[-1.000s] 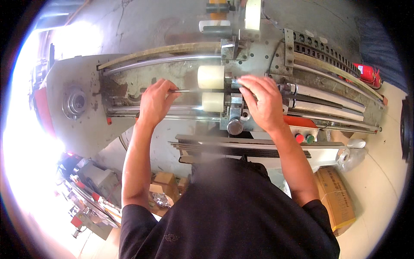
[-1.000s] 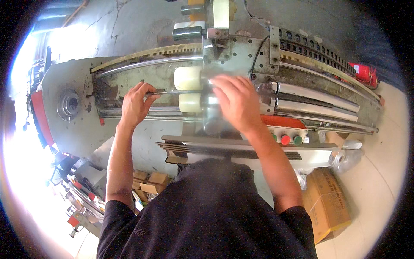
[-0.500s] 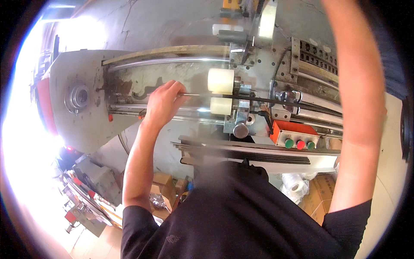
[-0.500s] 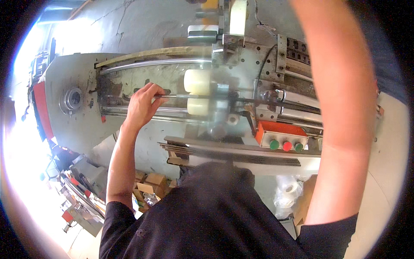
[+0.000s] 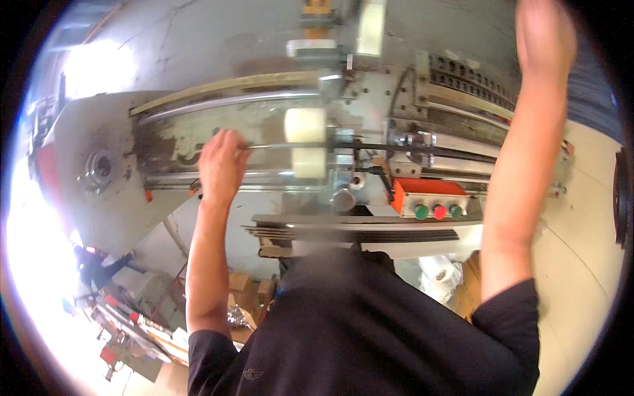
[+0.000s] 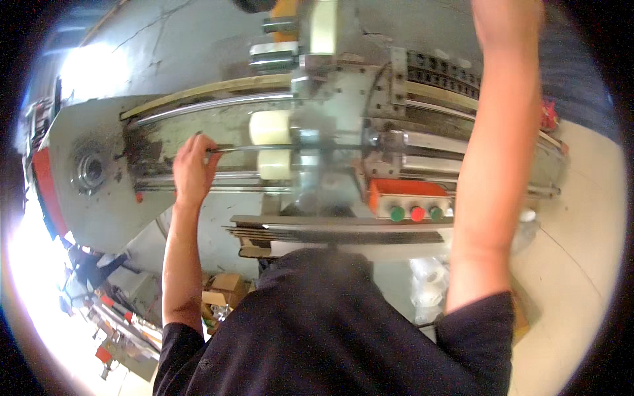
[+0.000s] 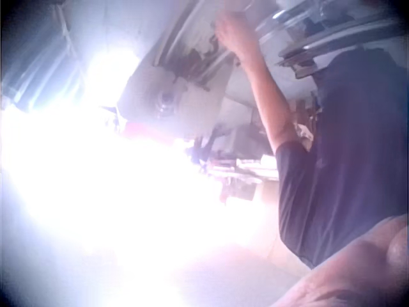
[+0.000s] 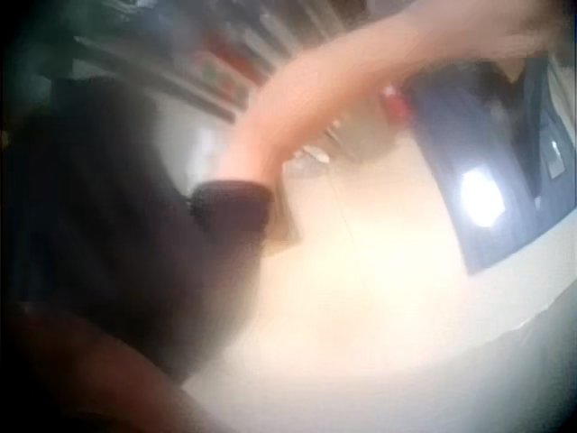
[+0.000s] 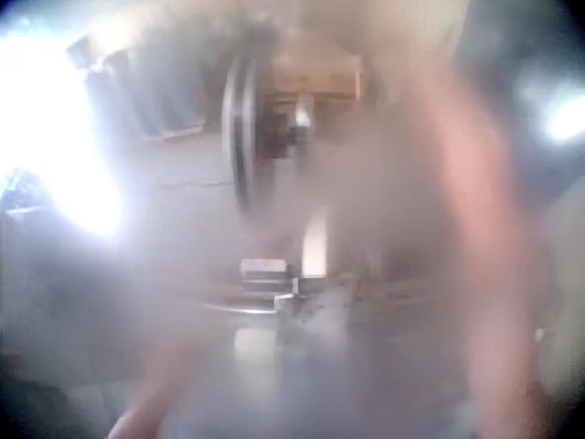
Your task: The person operates a labeling machine, adjusting the control panel and feeding a white label roll onto the rollers. They then insert several thin metal rods into the machine and continue to adjust the label roll and machine components.
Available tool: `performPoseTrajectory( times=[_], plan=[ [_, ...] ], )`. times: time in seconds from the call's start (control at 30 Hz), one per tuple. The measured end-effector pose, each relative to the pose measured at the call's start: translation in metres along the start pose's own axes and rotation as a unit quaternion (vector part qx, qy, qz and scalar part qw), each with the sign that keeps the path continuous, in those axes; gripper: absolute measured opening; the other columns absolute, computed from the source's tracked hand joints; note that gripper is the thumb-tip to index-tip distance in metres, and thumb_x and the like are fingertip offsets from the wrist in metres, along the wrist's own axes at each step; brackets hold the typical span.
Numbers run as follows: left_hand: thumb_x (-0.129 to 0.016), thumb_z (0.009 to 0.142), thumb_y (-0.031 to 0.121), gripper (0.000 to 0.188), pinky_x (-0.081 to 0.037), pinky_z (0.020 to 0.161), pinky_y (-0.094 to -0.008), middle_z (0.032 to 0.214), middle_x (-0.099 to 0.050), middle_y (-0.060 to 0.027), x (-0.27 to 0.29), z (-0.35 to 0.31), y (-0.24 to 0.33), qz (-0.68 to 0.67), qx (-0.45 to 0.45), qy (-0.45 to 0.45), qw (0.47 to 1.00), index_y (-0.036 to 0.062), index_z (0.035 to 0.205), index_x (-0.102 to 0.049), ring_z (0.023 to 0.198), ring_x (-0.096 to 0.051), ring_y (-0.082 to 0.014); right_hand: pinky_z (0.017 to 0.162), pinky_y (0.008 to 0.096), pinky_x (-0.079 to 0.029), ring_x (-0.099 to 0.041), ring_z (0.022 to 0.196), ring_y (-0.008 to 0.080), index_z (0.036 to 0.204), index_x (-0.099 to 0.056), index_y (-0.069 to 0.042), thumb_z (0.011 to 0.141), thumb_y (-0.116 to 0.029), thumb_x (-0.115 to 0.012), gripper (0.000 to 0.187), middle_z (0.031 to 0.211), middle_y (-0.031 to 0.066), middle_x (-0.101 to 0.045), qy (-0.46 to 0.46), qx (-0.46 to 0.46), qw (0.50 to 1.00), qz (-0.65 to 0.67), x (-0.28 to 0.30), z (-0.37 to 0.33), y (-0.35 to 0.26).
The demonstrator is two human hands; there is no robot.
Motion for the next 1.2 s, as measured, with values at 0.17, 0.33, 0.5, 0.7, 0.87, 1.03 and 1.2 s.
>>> performPoseTrajectory(
  times=[0.17, 0.33, 0.5, 0.7, 0.87, 1.03, 1.2],
  plan=[
    [-0.076, 0.078, 0.003, 0.029, -0.045, 0.098, -0.045, 0.106, -0.061, -0.0138, 0.018, -0.016, 0.013, 0.115, 0.011, 0.127, 0.985, 0.0067, 0.102, -0.061, 0.107, -0.058, -0.0308, 0.115, 0.0376, -0.037, -0.056, 0.132, 0.0255, 0.136, -0.059, 0.006, 0.104, -0.024, -0.056, 0.044, 0.141, 0.017, -0.06, 0.24, -0.383, 0.892, -0.017, 0.208, -0.227, 0.213],
    [-0.073, 0.094, 0.027, 0.04, -0.037, 0.106, -0.0456, 0.123, -0.055, -0.0106, -0.06, -0.105, -0.045, -0.451, 0.337, 0.257, 0.786, 0.004, 0.121, -0.055, 0.118, -0.051, -0.0234, 0.11, 0.0392, -0.04, -0.054, 0.13, 0.0254, 0.143, -0.055, 0.001, 0.103, -0.03, -0.057, 0.051, 0.146, 0.0126, -0.057, 0.368, -0.555, 0.728, -0.166, 0.389, -0.439, 0.34],
    [-0.055, 0.106, 0.041, 0.037, -0.049, 0.085, -0.0326, 0.096, -0.063, -0.0044, -0.112, -0.073, 0.015, -0.611, 0.433, 0.249, 0.614, 0.0056, 0.114, -0.064, 0.093, -0.058, -0.0147, 0.081, 0.0427, -0.057, -0.064, 0.104, 0.0259, 0.144, -0.054, -0.002, 0.105, -0.044, -0.051, 0.057, 0.137, 0.0133, -0.06, 0.233, -0.673, 0.702, -0.025, 0.431, -0.551, 0.451],
    [-0.046, 0.11, 0.04, 0.039, -0.047, 0.081, -0.0313, 0.102, -0.061, -0.0046, -0.114, -0.065, 0.025, -0.603, 0.443, 0.273, 0.605, 0.004, 0.118, -0.06, 0.092, -0.054, -0.0134, 0.082, 0.043, -0.057, -0.059, 0.113, 0.0249, 0.139, -0.058, -0.005, 0.106, -0.042, -0.05, 0.05, 0.132, 0.0109, -0.062, 0.259, -0.68, 0.686, 0.013, 0.397, -0.547, 0.472],
    [-0.042, 0.111, 0.04, 0.041, -0.045, 0.084, -0.0345, 0.104, -0.058, -0.0067, -0.132, -0.07, 0.008, -0.534, 0.484, 0.27, 0.639, 0.0026, 0.116, -0.057, 0.093, -0.051, -0.0161, 0.093, 0.0413, -0.054, -0.059, 0.118, 0.027, 0.142, -0.057, -0.007, 0.105, -0.034, -0.051, 0.047, 0.136, 0.0122, -0.06, 0.278, -0.685, 0.67, -0.062, 0.441, -0.548, 0.478],
    [-0.042, 0.112, 0.031, 0.027, -0.046, 0.081, -0.0343, 0.104, -0.07, -0.009, -0.1, -0.055, 0.016, -0.47, 0.468, 0.286, 0.692, 0.0055, 0.11, -0.05, 0.089, -0.055, -0.0144, 0.098, 0.0457, -0.053, -0.06, 0.117, 0.0317, 0.135, -0.059, 0.004, 0.106, -0.039, -0.05, 0.053, 0.135, 0.0145, -0.061, 0.262, -0.698, 0.661, -0.088, 0.436, -0.548, 0.452],
    [-0.043, 0.111, 0.03, 0.027, -0.047, 0.075, -0.034, 0.096, -0.073, -0.0089, -0.101, -0.052, 0.006, -0.459, 0.478, 0.286, 0.692, 0.0043, 0.109, -0.052, 0.078, -0.055, -0.016, 0.084, 0.0422, -0.057, -0.067, 0.103, 0.0328, 0.133, -0.06, 0.006, 0.105, -0.044, -0.049, 0.059, 0.129, 0.0193, -0.065, 0.228, -0.681, 0.68, -0.147, 0.446, -0.533, 0.435]
  ],
)
Point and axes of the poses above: each hand's wrist, its own z-axis towards the middle knuckle, its own x-axis out of the back of the hand, y = z × x, the point moved 9 cm from there along z, towards the middle knuckle
